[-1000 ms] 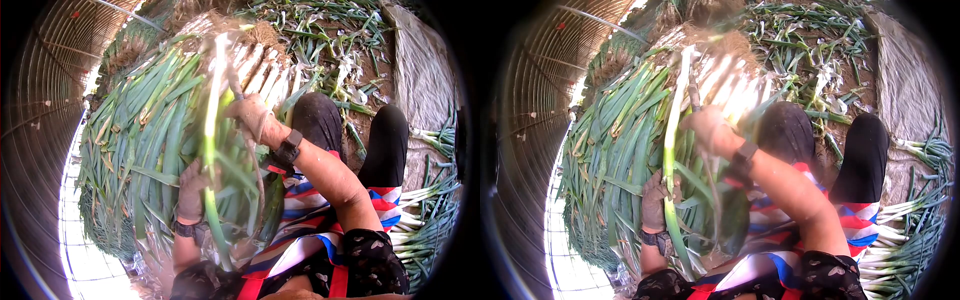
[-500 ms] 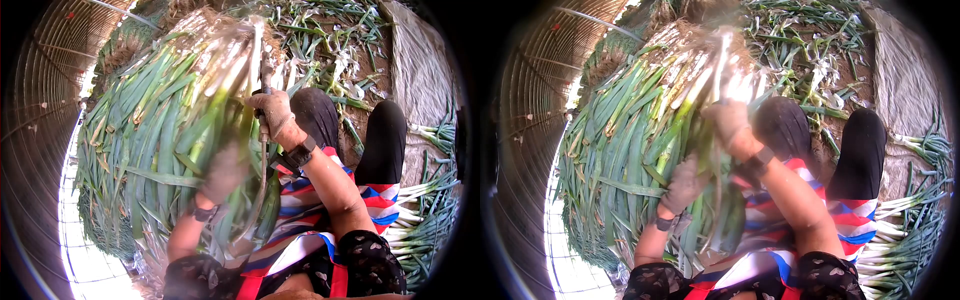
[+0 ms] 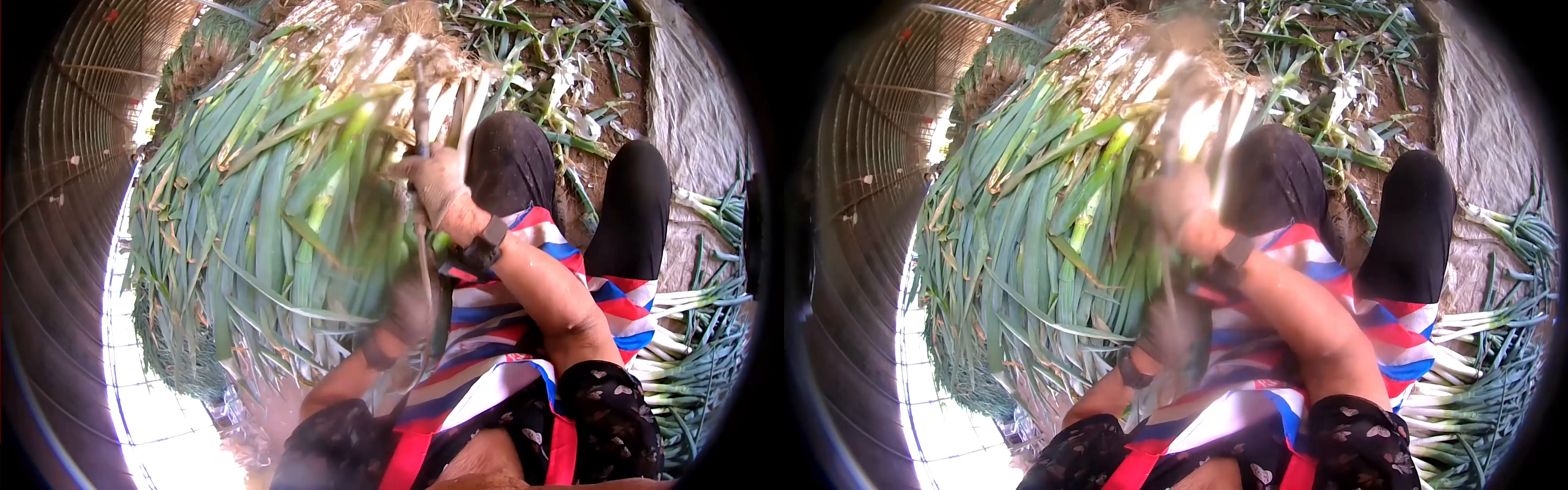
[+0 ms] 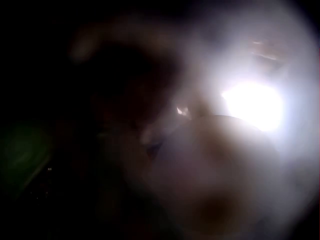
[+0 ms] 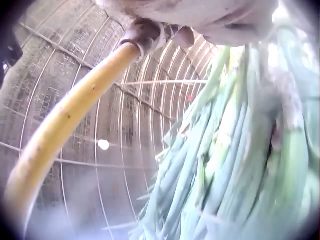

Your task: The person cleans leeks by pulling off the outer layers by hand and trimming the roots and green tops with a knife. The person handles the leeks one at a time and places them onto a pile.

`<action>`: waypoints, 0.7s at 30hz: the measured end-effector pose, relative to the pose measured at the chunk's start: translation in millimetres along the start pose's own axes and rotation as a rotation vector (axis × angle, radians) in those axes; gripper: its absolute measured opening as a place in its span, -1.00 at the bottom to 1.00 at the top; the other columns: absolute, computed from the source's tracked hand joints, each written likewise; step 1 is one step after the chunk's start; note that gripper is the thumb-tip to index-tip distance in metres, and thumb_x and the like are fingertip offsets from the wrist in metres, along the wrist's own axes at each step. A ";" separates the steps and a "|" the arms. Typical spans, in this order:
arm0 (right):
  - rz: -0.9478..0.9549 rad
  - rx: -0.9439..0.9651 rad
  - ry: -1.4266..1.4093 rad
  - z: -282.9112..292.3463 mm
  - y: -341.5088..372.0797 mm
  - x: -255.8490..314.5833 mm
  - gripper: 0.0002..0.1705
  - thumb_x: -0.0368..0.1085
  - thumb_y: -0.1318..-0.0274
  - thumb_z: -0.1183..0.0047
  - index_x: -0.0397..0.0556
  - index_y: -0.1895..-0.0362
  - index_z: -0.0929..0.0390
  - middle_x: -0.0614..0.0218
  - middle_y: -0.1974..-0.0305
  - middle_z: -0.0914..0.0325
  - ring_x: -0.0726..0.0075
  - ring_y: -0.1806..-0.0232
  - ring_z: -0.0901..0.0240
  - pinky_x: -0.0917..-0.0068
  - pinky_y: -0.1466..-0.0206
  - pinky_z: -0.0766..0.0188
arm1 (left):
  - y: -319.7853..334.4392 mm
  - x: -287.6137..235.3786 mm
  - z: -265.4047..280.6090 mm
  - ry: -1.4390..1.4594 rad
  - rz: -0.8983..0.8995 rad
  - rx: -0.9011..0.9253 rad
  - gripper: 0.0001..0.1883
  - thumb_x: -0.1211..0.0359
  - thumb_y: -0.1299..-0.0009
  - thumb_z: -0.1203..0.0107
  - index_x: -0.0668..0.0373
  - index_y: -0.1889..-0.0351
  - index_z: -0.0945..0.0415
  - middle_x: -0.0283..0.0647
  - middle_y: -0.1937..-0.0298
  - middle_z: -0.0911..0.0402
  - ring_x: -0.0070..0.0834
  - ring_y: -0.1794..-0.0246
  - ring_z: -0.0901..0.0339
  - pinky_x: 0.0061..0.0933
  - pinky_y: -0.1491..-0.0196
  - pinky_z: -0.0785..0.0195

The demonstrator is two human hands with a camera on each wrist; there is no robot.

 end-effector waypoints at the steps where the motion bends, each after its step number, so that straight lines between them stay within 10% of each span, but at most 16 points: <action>1: -0.035 -0.003 -0.039 -5.0 16.5 -3.2 -0.81 -0.41 -0.03 -0.26 -0.13 0.36 -0.46 0.36 0.62 -0.41 0.43 0.81 -0.27 0.41 0.80 -0.17 | -2.8 -6.5 27.7 0.144 -0.075 -0.081 -0.80 0.32 -0.30 -0.18 0.06 0.12 -0.62 -0.10 0.11 -0.63 -0.26 0.11 -0.62 -0.37 0.07 -0.51; 4: -0.036 0.058 0.085 -19.0 42.4 -50.9 -0.80 -0.45 -0.01 -0.26 -0.15 0.26 -0.52 0.35 0.46 -0.54 0.45 0.47 -0.45 0.47 0.37 -0.43 | -14.1 -11.4 92.3 0.523 -0.017 -0.227 -0.84 0.35 -0.31 -0.16 0.04 0.16 -0.63 -0.19 0.21 -0.65 -0.35 0.14 -0.62 -0.41 0.12 -0.49; 7: 0.039 0.048 0.310 -28.3 79.8 -49.5 -0.78 -0.42 -0.02 -0.28 -0.13 0.24 -0.52 0.37 0.44 -0.53 0.43 0.40 -0.45 0.40 0.31 -0.46 | 8.8 6.9 107.2 -0.650 -0.362 0.336 -0.80 0.39 -0.36 -0.12 0.12 0.06 -0.59 -0.24 0.20 -0.63 -0.36 0.13 -0.61 -0.39 0.12 -0.47; 10: 0.015 0.094 0.262 -35.2 94.9 -54.5 -0.69 -0.30 -0.06 -0.30 -0.14 0.16 -0.50 0.26 0.43 -0.55 0.32 0.40 -0.48 0.32 0.30 -0.45 | -0.5 36.5 153.7 -0.888 -0.245 -0.248 -0.76 0.28 -0.42 -0.05 0.22 0.08 -0.51 -0.13 0.16 -0.58 -0.28 0.29 -0.57 -0.29 0.33 -0.38; 13: -0.118 0.137 0.331 -39.3 116.0 -61.1 -0.47 -0.27 0.07 -0.34 -0.23 0.00 -0.49 -0.05 0.28 -0.60 -0.04 0.21 -0.57 0.20 0.11 -0.49 | -28.7 47.3 214.5 -0.530 0.034 -0.597 -0.57 0.26 -0.44 -0.14 0.31 -0.19 -0.48 -0.06 -0.20 -0.58 -0.04 -0.13 -0.55 -0.17 -0.07 -0.46; 21: -0.270 0.242 0.349 -48.2 145.1 -65.5 -0.52 -0.27 0.10 -0.33 -0.25 0.09 -0.52 -0.09 0.27 -0.62 -0.14 0.19 -0.60 0.16 0.07 -0.51 | -105.5 112.5 230.7 -0.340 -0.001 -0.232 -0.62 0.14 -0.34 -0.19 0.26 0.09 -0.61 0.09 0.15 -0.66 0.07 0.13 -0.60 -0.09 -0.03 -0.45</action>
Point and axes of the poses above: each hand's wrist, its own y-axis away from the middle knuckle, its own z-axis out of the back of the hand, x = y × z, the point moved 6 cm from there along -y, towards the middle knuckle
